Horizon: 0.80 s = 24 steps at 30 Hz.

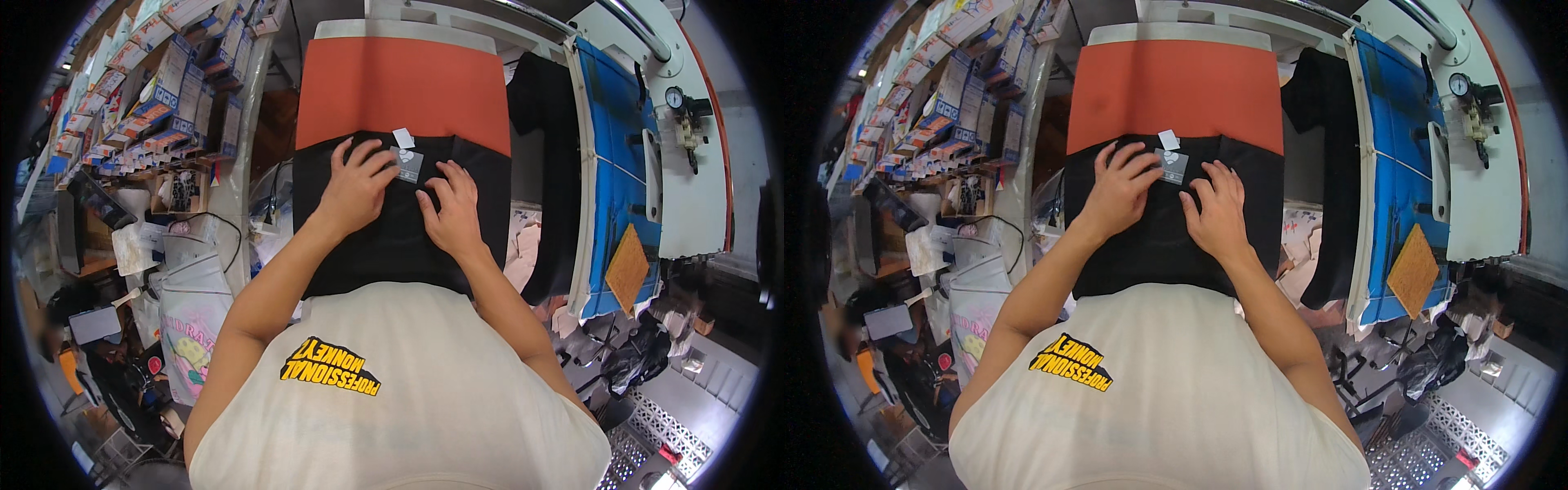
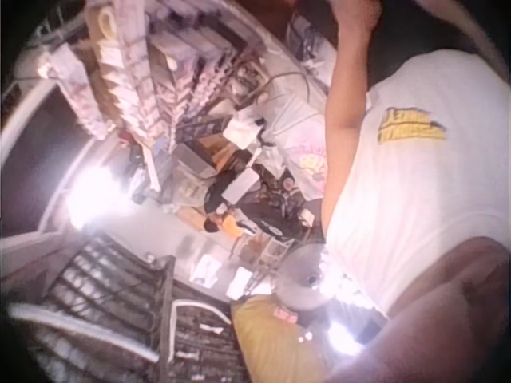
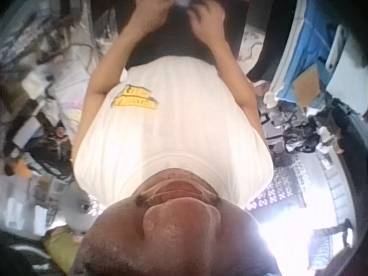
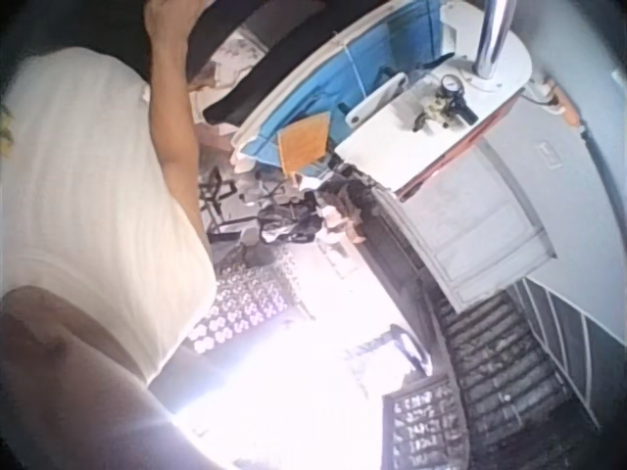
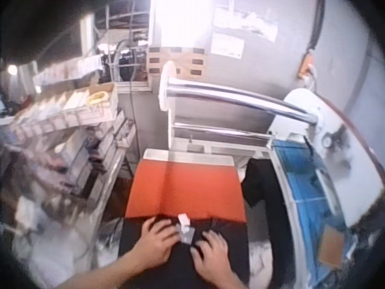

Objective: The person aligns and places transfer sheets onto black t-shirts on a heat press, operates the press to apply heat, then removes the finished shirts and stacks them. They repeat this process for multiple shirts with different designs.

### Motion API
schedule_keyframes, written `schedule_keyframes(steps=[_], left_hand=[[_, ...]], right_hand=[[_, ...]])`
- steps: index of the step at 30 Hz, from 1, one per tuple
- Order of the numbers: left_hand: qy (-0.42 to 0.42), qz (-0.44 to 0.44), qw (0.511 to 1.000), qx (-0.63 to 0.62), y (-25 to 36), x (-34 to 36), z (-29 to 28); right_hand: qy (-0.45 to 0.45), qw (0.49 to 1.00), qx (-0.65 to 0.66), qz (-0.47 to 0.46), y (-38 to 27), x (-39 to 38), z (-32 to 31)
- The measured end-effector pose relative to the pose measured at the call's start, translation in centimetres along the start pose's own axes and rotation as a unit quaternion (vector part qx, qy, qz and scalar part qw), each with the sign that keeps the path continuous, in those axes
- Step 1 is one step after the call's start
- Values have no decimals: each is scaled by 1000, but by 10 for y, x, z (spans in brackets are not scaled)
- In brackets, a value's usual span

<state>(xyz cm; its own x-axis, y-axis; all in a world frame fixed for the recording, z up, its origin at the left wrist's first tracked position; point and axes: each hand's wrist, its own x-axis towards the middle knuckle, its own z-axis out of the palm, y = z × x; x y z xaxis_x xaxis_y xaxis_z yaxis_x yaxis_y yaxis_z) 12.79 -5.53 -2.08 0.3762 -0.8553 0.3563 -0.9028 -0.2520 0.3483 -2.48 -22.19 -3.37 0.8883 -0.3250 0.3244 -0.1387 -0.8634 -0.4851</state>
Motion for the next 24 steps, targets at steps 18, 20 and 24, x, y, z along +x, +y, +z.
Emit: schedule_keyframes(steps=[18,20,24], left_hand=[[17,-46,998,-26,15,-21,27],[18,-45,998,-28,14,-21,27],[15,-48,998,-32,14,-23,28]], right_hand=[[-16,999,-37,-20,-2,-1,3],[-15,999,-35,-20,-2,-2,4],[-12,999,-33,-22,-2,-3,5]])
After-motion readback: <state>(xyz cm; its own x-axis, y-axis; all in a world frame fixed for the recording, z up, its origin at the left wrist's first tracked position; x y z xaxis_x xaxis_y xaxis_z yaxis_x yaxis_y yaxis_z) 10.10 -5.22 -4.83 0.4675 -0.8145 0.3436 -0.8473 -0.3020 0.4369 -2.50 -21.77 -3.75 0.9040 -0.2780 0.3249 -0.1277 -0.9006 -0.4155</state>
